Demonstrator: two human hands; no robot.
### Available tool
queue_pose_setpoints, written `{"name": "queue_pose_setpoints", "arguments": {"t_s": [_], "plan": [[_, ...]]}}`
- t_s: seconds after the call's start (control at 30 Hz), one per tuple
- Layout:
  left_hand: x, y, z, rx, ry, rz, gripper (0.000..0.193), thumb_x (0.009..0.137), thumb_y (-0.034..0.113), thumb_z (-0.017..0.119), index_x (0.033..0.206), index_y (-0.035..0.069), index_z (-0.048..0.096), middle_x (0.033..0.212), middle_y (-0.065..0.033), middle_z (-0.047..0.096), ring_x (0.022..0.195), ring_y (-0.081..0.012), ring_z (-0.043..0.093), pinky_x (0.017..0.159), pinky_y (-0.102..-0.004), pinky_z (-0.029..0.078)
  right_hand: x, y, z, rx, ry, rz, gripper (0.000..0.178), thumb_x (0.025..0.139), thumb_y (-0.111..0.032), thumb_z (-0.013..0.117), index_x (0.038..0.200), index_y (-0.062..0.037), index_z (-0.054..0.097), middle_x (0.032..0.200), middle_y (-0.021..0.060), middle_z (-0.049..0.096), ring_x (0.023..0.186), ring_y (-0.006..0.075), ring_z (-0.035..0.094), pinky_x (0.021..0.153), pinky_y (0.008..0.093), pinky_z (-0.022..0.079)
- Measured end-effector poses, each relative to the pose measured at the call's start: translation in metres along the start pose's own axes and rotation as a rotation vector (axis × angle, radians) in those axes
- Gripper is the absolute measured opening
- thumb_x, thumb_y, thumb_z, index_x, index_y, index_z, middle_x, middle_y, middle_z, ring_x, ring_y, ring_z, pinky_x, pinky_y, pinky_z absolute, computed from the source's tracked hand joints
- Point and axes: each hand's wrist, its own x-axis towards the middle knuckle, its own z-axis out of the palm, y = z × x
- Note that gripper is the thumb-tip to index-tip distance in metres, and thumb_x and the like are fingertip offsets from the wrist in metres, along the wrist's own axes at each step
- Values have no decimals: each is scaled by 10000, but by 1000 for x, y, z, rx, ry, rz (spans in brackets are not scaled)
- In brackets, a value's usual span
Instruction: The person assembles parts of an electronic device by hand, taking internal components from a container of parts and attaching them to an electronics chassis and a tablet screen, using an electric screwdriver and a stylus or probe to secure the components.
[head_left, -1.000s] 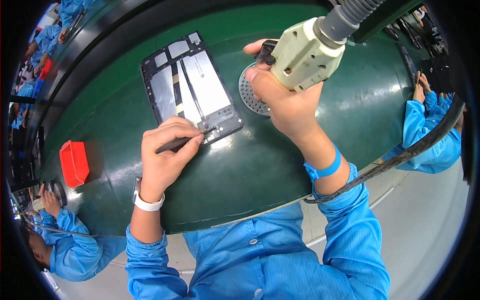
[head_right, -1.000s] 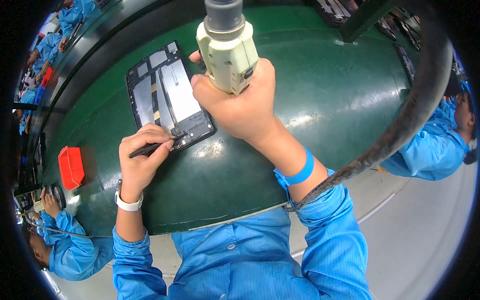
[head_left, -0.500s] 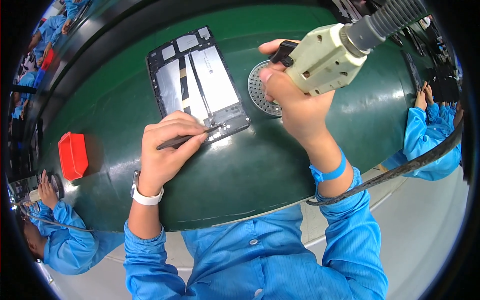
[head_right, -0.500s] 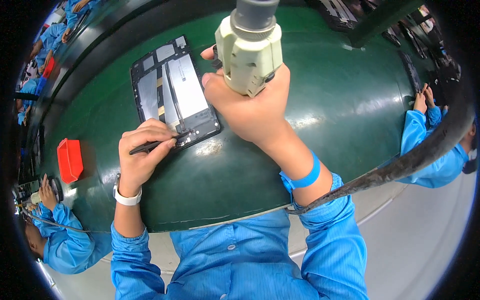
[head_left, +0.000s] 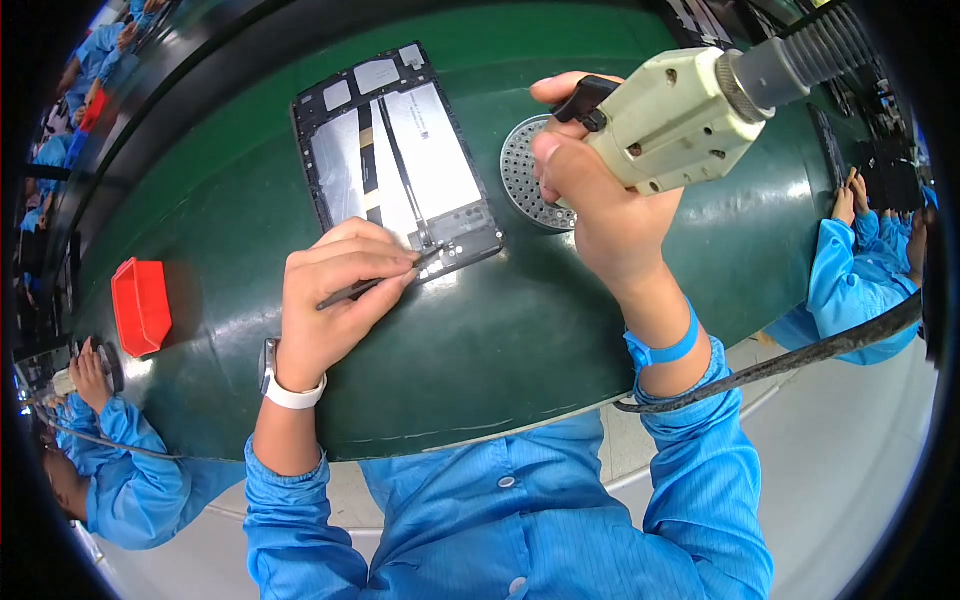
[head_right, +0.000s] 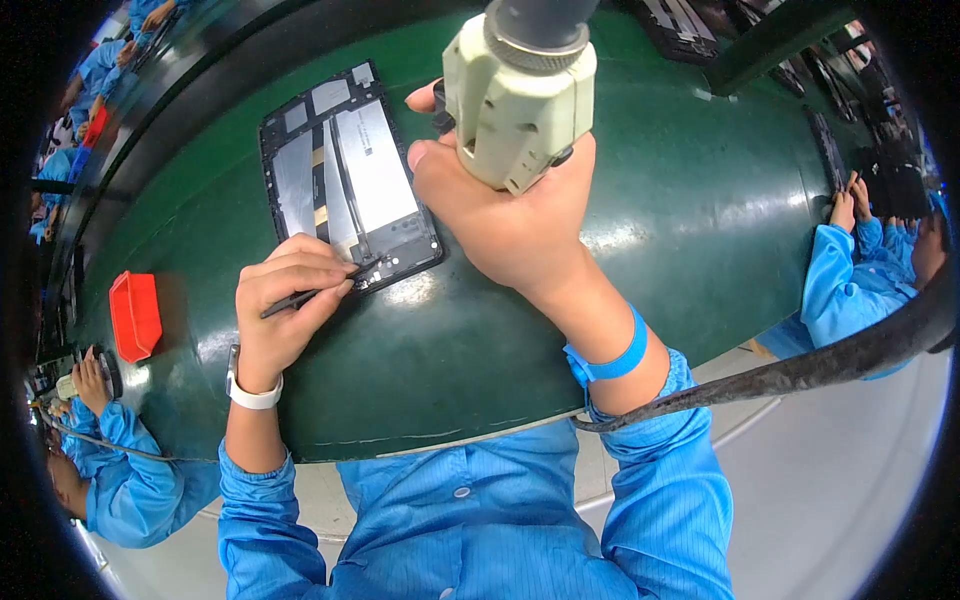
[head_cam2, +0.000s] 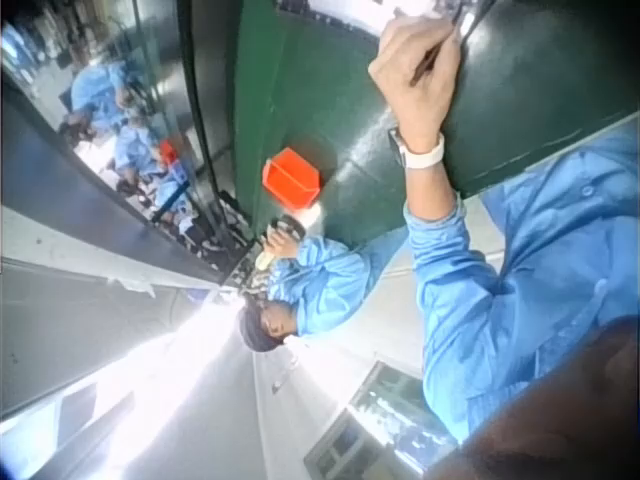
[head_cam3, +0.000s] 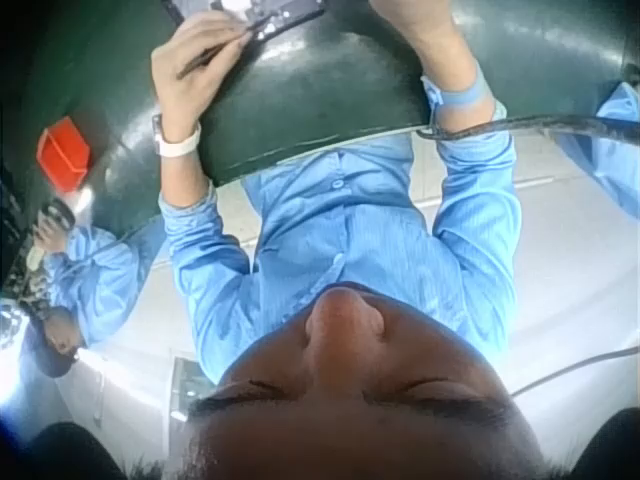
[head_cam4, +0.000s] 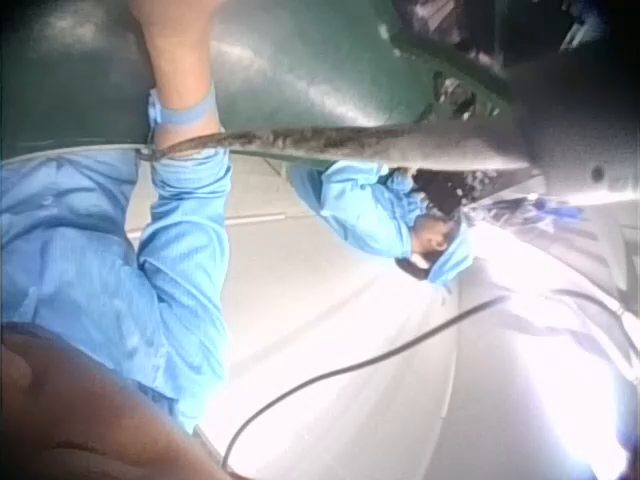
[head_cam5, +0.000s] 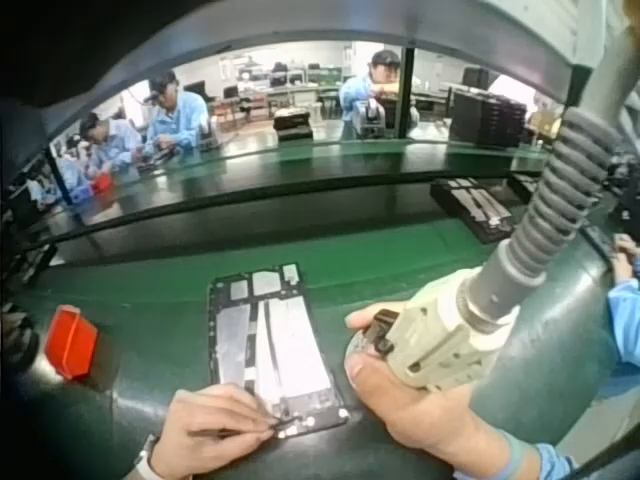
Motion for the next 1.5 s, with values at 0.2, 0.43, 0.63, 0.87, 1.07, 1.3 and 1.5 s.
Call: {"name": "queue_pose_setpoints", "arguments": {"t_s": [0.2,0.43,0.63,0.87,1.07,1.3,1.5], "plan": [[-2,-3,2,4,7,12,147,727,-82,744,866,-37,733,845,-109,746,807,-239,679,731,-312,534,-2,0,-1,4,-13,6,304,806,67,632,1110,78,628,768,34,574,587,91,539,511,228,419],[-3,3,5,12,21,-26,134,732,-83,744,857,-38,725,825,-101,736,796,-230,671,712,-313,528,-4,0,-3,8,-16,8,307,810,65,638,1116,73,627,764,27,574,590,90,536,507,230,415],[-6,1,6,-24,40,-5,124,731,-86,741,845,-40,722,818,-106,732,795,-236,669,718,-316,525,-5,-2,-3,5,-16,13,306,812,63,641,1118,69,627,764,24,573,596,90,537,506,233,418],[-4,3,6,-13,46,-38,120,726,-96,735,832,-42,719,812,-107,730,800,-233,671,725,-317,525,-4,-1,-3,35,-9,17,306,808,61,643,1114,67,630,757,21,568,596,88,536,505,232,419],[-5,2,5,25,20,10,130,724,-99,743,832,-34,715,824,-106,728,802,-237,674,716,-315,528,-6,-3,-3,8,-12,2,298,807,58,646,1105,65,634,749,23,575,588,87,535,504,231,421],[-21,30,-5,216,214,-9,192,772,-120,703,939,-26,712,1029,-163,733,913,-284,706,788,-340,554,-4,-3,-6,11,3,-9,299,805,72,642,1104,78,628,748,29,586,580,89,541,503,232,426],[-64,29,-17,661,210,-108,378,780,-181,588,1111,-28,687,1186,-211,673,1043,-344,683,851,-371,558,-1,-3,-5,7,6,-12,298,798,80,635,1096,84,626,736,33,587,572,91,541,503,234,428]]}}
